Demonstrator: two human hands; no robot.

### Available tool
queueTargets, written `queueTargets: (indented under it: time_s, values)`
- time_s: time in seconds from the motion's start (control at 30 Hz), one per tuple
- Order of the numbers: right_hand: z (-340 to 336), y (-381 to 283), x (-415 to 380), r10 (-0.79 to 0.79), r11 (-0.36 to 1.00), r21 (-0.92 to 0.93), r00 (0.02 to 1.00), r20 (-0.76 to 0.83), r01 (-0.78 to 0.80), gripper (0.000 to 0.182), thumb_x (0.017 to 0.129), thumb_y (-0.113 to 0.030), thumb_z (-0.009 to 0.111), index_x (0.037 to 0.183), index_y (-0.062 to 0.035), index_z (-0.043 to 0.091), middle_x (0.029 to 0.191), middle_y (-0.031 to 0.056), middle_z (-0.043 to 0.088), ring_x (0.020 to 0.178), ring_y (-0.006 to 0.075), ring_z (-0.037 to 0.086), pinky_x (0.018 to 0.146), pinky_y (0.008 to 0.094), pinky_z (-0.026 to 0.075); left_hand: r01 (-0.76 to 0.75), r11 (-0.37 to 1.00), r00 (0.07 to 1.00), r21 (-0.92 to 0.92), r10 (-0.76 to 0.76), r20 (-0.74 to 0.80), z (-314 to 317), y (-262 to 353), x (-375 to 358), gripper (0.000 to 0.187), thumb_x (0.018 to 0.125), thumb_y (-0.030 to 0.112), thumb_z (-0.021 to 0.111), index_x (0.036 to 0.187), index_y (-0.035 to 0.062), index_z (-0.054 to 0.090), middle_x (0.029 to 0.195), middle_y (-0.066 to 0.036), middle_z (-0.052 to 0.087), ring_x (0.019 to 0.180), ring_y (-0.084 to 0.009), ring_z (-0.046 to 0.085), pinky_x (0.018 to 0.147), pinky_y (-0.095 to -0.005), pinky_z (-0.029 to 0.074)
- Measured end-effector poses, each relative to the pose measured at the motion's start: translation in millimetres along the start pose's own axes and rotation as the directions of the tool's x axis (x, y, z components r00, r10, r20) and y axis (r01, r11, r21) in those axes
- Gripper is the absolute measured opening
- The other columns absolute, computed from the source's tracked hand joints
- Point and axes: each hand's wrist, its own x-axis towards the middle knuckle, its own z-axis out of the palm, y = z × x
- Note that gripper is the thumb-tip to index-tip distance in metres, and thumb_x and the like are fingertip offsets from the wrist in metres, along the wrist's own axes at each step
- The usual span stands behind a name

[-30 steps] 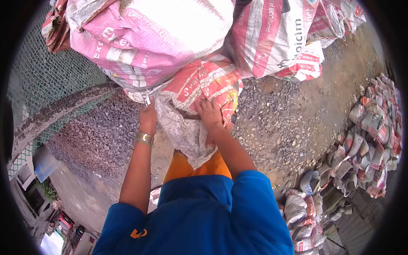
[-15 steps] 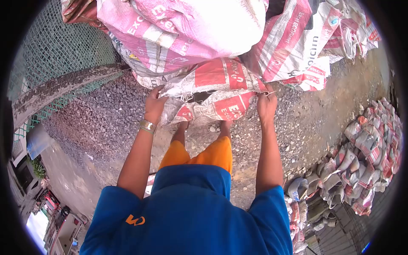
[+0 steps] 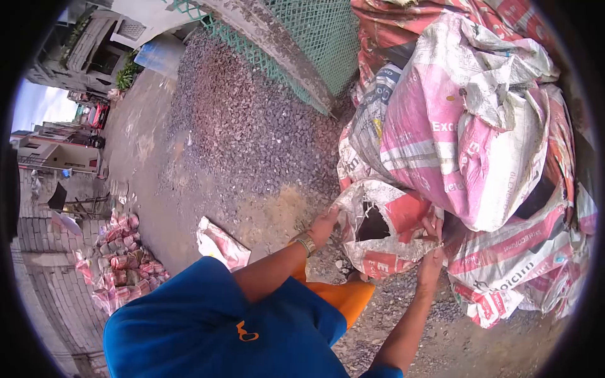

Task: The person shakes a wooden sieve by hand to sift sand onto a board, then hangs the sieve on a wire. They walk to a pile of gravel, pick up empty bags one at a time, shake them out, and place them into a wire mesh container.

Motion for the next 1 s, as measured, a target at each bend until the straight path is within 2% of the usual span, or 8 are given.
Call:
queueTargets:
  time_s: [0.23, 0.37, 0.43, 0.47, 0.53, 0.63, 0.8, 1.0]
  values:
    - [29.2, 29.2, 0.5, 0.009, 0.887, 0.459, 0.993, -0.116, 0.046, 0.031, 0.099, -0.032, 0.039, 0.097, -0.0058, 0.055, 0.076, 0.0034, 0.054, 0.065, 0.0125, 0.049, 0.06, 0.0269, 0.04, -0.278, 0.876, 0.955, -0.393, 0.298, -0.011, 38.5, 60.7, 2.4, 0.047, 0.099, 0.035, 0.038, 0.125, -0.0028, 0.05, 0.123, -0.014, 0.056, 0.111, -0.0233, 0.051, 0.1, -0.0321, 0.035]
    - [28.3, 4.1, -14.7, 0.071, 0.765, 0.644, 0.996, -0.054, -0.02, 0.032, 0.099, -0.032, 0.04, 0.072, -0.0147, 0.037, 0.052, -0.0009, 0.035, 0.046, 0.0094, 0.032, 0.047, 0.0246, 0.029, -0.381, 0.899, 0.922, 0.215, 0.351, 0.163, 37.8, 50.7, 0.8, 0.038, 0.098, 0.024, 0.037, 0.124, -0.0019, 0.049, 0.118, -0.025, 0.056, 0.11, -0.0358, 0.054, 0.098, -0.0372, 0.04]
    - [29.0, 21.5, -12.4, 0.059, 0.799, 0.601, 0.995, -0.086, 0.005, 0.032, 0.099, -0.031, 0.04, 0.072, -0.0147, 0.038, 0.052, -0.0012, 0.035, 0.046, 0.0092, 0.032, 0.046, 0.0246, 0.028, -0.096, 0.965, 0.995, -0.245, 0.098, -0.004, 42.6, 53.7, -14.7, 0.038, 0.098, 0.022, 0.037, 0.127, -0.0006, 0.047, 0.114, -0.026, 0.057, 0.106, -0.0374, 0.055, 0.094, -0.0377, 0.043]
    - [31.1, 30.7, -8.6, 0.045, 0.834, 0.551, 0.991, -0.128, 0.033, 0.031, 0.099, -0.03, 0.041, 0.071, -0.0148, 0.038, 0.053, -0.0015, 0.035, 0.046, 0.009, 0.031, 0.046, 0.0245, 0.028, -0.616, 0.656, 0.762, 0.437, 0.636, 0.119, 44.3, -6.1, 27.6, 0.04, 0.098, 0.029, 0.04, 0.125, 0.0018, 0.051, 0.109, -0.02, 0.06, 0.101, -0.03, 0.057, 0.091, -0.037, 0.043]
    - [37.1, 47.3, -3.8, 0.062, 0.852, 0.516, 0.965, -0.256, 0.082, 0.032, 0.098, -0.029, 0.042, 0.07, -0.0157, 0.035, 0.052, -0.003, 0.033, 0.045, 0.0078, 0.028, 0.045, 0.0239, 0.025, -0.73, 0.573, 0.625, 0.372, 0.78, 0.025, 44.4, -26.9, 28.9, 0.03, 0.086, 0.004, 0.042, 0.113, -0.002, 0.053, 0.106, -0.025, 0.058, 0.099, -0.0407, 0.055, 0.087, -0.0432, 0.044]
    - [27.3, 69.1, -6.0, 0.085, 0.938, 0.347, 0.946, -0.312, 0.03, 0.028, 0.099, -0.03, 0.04, 0.105, -0.004, 0.049, 0.096, 0.0091, 0.05, 0.084, 0.018, 0.048, 0.076, 0.0306, 0.038, -0.382, 0.827, 0.912, -0.413, 0.409, -0.023, 43.1, -16.0, 23.6, 0.032, 0.096, 0.021, 0.04, 0.116, -0.0005, 0.053, 0.105, -0.019, 0.058, 0.097, -0.032, 0.057, 0.09, -0.0364, 0.042]
    - [-14.4, 109.6, 9.0, -0.219, 0.866, -0.499, 0.92, -0.325, 0.03, 0.051, 0.098, -0.03, 0.036, 0.137, 0.0037, 0.04, 0.134, 0.0201, 0.046, 0.117, 0.0292, 0.049, 0.101, 0.0385, 0.036, -0.594, 0.784, 0.805, 0.183, 0.572, 0.161, 57.9, -57.4, 72.0, 0.05, 0.093, 0.008, 0.038, 0.14, -0.0009, 0.025, 0.115, -0.027, 0.056, 0.112, -0.0354, 0.054, 0.092, -0.0412, 0.045]
    - [30.0, 63.9, 9.1, 0.086, 0.996, 0.036, 0.873, -0.48, -0.078, 0.054, 0.097, -0.034, 0.039, 0.136, 0.0036, 0.041, 0.134, 0.019, 0.046, 0.117, 0.0282, 0.049, 0.101, 0.0372, 0.037, -0.559, 0.551, 0.827, 0.62, 0.431, 0.362, 18.2, -13.4, 25.4, 0.062, 0.084, -0.002, 0.041, 0.144, 0.0016, 0.023, 0.097, -0.023, 0.057, 0.09, -0.0323, 0.06, 0.076, -0.0385, 0.051]
